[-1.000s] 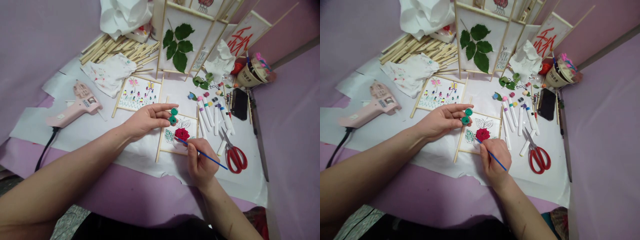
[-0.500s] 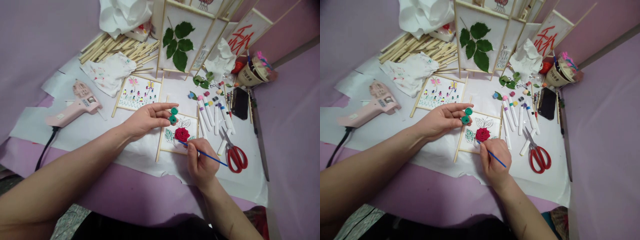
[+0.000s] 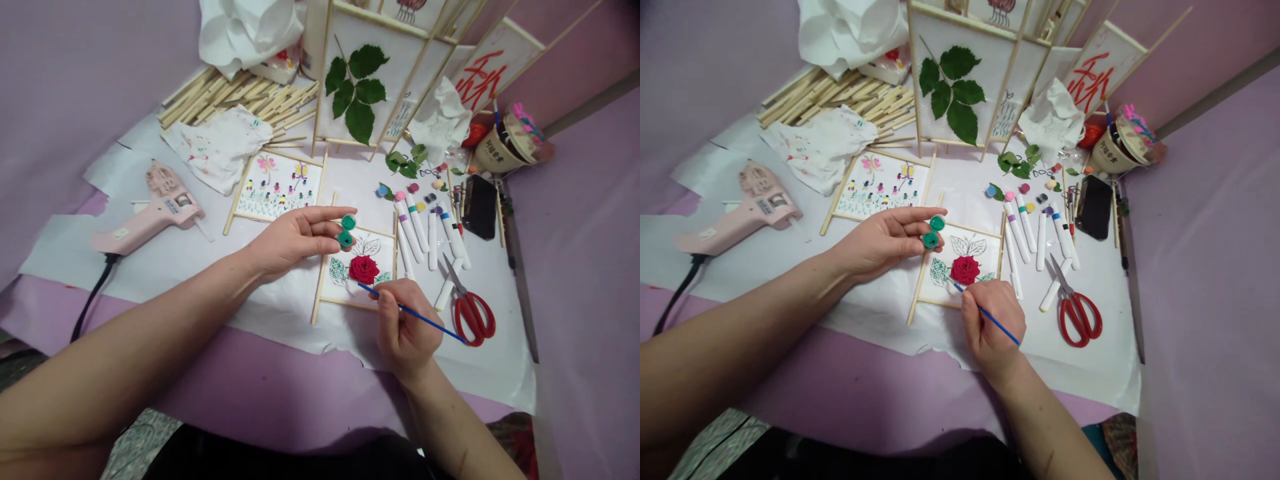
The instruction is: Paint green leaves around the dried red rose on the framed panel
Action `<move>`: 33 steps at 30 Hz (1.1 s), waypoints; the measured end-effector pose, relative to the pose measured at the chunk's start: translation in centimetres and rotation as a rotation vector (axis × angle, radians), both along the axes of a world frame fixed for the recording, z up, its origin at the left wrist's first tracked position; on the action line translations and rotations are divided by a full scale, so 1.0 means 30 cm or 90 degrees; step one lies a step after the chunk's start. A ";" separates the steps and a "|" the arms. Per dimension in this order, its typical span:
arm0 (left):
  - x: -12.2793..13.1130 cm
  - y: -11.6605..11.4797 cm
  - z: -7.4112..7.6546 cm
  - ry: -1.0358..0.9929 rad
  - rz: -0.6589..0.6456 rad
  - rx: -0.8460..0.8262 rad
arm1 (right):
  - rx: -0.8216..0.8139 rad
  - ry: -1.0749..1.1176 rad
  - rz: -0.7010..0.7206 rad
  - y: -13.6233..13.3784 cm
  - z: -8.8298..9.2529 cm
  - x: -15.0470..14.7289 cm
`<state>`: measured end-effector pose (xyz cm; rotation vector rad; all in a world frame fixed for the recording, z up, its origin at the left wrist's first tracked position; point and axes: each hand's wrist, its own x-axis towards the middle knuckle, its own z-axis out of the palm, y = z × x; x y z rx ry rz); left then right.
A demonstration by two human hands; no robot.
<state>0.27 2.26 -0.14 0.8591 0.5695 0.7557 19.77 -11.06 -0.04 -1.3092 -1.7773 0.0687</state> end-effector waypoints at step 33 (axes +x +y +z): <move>0.004 -0.016 0.023 0.129 -0.105 0.089 | 0.135 0.142 -0.003 0.004 0.013 0.007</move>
